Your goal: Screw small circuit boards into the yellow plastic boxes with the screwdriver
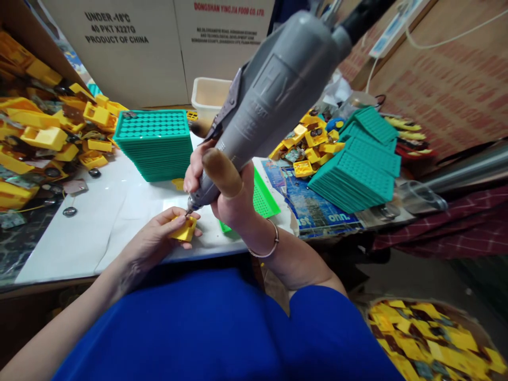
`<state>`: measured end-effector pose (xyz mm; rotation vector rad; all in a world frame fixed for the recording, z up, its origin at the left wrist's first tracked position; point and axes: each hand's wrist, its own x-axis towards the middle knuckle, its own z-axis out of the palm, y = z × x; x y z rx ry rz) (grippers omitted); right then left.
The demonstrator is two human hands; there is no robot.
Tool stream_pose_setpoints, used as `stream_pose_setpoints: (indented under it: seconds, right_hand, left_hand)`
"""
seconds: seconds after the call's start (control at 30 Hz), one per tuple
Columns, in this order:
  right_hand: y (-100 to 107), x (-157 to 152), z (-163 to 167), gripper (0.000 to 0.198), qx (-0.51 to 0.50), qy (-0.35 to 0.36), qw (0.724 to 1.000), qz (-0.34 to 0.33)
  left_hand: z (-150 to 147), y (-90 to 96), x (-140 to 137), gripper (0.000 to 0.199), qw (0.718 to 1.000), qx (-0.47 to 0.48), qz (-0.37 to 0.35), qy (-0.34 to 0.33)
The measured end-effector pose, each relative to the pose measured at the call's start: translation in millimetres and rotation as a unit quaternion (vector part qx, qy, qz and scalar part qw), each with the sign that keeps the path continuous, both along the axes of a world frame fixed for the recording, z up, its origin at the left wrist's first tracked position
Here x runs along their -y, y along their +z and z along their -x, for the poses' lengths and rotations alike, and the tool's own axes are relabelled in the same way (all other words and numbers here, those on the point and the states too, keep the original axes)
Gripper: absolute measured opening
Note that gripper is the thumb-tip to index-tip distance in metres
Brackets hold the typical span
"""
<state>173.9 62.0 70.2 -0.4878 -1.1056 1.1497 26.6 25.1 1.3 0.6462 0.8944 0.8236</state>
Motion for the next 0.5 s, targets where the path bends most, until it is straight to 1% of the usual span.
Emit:
stream_pose_setpoints:
  seconds: [0.07, 0.17, 0.27, 0.33, 0.4, 0.5]
  right_hand:
    - [-0.1, -1.1, -1.3, 0.048, 0.029, -0.009, 1.0, 0.007]
    - [-0.3, -1.8, -3.3, 0.05, 0.065, -0.011, 0.998, 0.004]
    - [0.9, -0.9, -3.9, 0.051, 0.073, -0.012, 0.997, 0.006]
    - [1.8, -0.4, -3.5, 0.051, 0.054, -0.006, 0.998, 0.012]
    - [1.4, -0.8, -2.9, 0.046, 0.024, 0.005, 1.0, 0.002]
    - [-2.3, -2.9, -2.0, 0.041, 0.012, 0.023, 1.0, -0.018]
  left_hand:
    - [1.5, -1.2, 0.3, 0.023, 1.0, -0.008, -0.014, -0.01]
    - [3.6, -2.7, 1.0, 0.02, 0.998, -0.027, -0.054, -0.024]
    - [4.3, -2.8, 1.9, 0.02, 0.995, -0.041, -0.08, -0.036]
    - [4.2, -2.1, 2.1, 0.023, 0.996, -0.035, -0.079, -0.037]
    - [4.1, -1.3, 2.1, 0.025, 0.997, -0.021, -0.07, -0.032]
    - [4.1, -1.1, 1.8, 0.029, 0.998, -0.009, -0.055, -0.007]
